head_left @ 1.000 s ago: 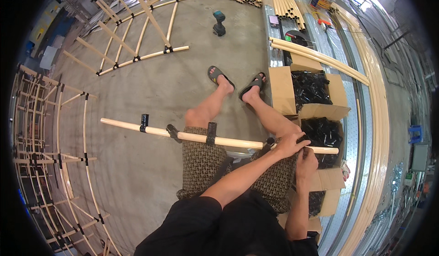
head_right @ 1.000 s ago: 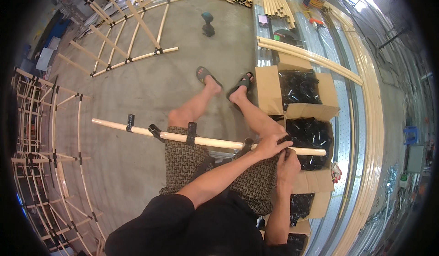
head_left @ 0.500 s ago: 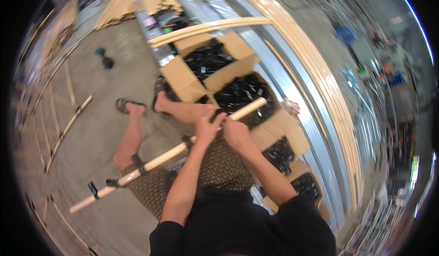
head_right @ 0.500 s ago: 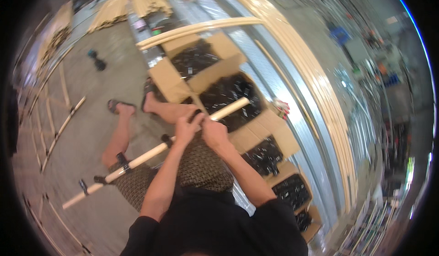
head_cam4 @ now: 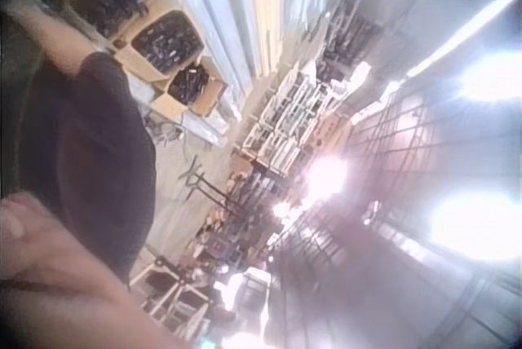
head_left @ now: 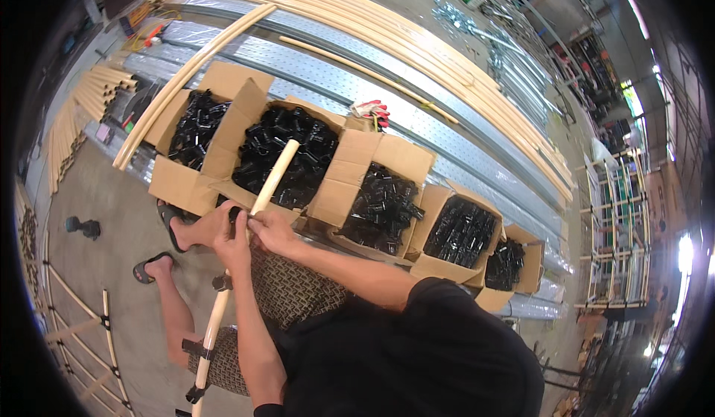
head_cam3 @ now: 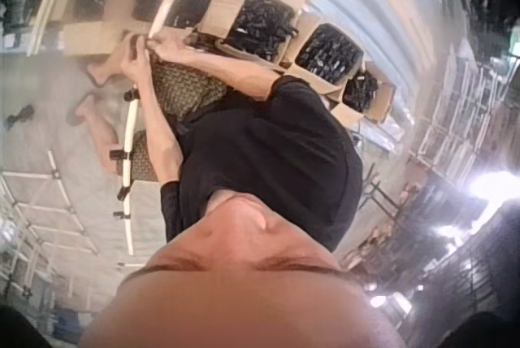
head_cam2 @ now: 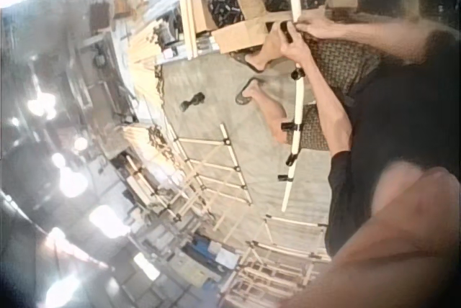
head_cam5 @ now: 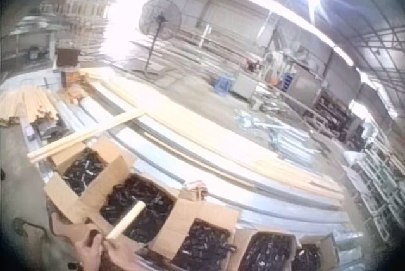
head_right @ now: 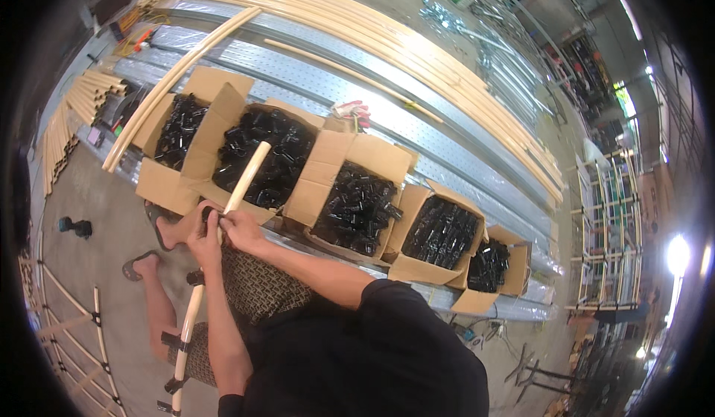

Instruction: The person attaches plastic connectors to a metal pole, joins the pole to a larger metal structure, and secures the joints using a power drill.

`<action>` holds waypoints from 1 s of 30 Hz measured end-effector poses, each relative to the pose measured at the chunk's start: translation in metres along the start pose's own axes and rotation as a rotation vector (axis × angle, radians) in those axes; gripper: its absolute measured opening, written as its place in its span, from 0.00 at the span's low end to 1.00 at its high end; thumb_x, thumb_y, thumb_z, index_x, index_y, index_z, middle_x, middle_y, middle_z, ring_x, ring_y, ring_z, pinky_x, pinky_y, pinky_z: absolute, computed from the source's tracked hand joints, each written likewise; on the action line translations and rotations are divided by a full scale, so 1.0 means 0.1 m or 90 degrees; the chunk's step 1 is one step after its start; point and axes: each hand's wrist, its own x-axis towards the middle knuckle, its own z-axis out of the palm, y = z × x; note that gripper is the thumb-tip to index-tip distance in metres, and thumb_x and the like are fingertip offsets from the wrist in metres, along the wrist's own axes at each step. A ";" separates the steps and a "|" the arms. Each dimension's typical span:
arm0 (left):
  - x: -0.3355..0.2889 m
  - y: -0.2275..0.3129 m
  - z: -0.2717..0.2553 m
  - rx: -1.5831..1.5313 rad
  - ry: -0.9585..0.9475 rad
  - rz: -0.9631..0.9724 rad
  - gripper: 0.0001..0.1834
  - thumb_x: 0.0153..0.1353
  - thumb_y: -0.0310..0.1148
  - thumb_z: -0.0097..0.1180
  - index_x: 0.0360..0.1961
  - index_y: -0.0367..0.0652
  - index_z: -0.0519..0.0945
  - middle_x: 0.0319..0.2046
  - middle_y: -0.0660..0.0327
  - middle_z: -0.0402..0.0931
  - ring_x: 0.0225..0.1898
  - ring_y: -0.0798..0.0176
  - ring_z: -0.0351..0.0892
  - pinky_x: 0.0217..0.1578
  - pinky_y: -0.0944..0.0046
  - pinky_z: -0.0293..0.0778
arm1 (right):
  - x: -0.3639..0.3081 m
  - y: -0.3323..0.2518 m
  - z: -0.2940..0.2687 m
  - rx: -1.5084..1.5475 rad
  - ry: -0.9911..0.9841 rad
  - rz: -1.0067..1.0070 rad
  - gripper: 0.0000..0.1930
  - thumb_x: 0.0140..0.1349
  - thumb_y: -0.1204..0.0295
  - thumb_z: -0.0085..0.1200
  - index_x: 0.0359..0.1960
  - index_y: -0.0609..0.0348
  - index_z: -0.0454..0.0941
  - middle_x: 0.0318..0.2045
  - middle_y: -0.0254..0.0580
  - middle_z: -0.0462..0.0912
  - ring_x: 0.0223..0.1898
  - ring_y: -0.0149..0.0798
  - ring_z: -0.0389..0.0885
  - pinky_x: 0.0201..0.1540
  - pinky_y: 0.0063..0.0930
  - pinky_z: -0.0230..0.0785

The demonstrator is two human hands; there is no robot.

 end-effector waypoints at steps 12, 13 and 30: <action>0.00 0.20 0.04 0.010 -0.019 -0.048 0.13 0.70 0.29 0.61 0.49 0.30 0.81 0.40 0.64 0.75 0.34 0.75 0.75 0.33 0.74 0.72 | 0.03 0.12 0.19 0.873 -0.052 0.403 0.09 0.75 0.66 0.50 0.36 0.54 0.75 0.24 0.28 0.74 0.21 0.27 0.70 0.24 0.22 0.65; 0.00 0.25 0.08 0.019 -0.025 -0.043 0.13 0.70 0.29 0.61 0.50 0.29 0.81 0.42 0.64 0.74 0.37 0.75 0.75 0.35 0.74 0.72 | 0.00 0.05 0.15 0.876 -0.038 0.406 0.09 0.75 0.66 0.50 0.36 0.54 0.75 0.24 0.28 0.74 0.21 0.28 0.71 0.25 0.22 0.66; 0.36 -0.22 -0.16 0.270 -0.105 0.016 0.19 0.71 0.30 0.58 0.56 0.27 0.74 0.52 0.58 0.63 0.48 0.63 0.72 0.50 0.66 0.72 | -1.99 2.93 -4.69 0.279 0.863 0.390 0.08 0.69 0.72 0.55 0.41 0.66 0.80 0.29 0.47 0.85 0.23 0.40 0.84 0.22 0.31 0.77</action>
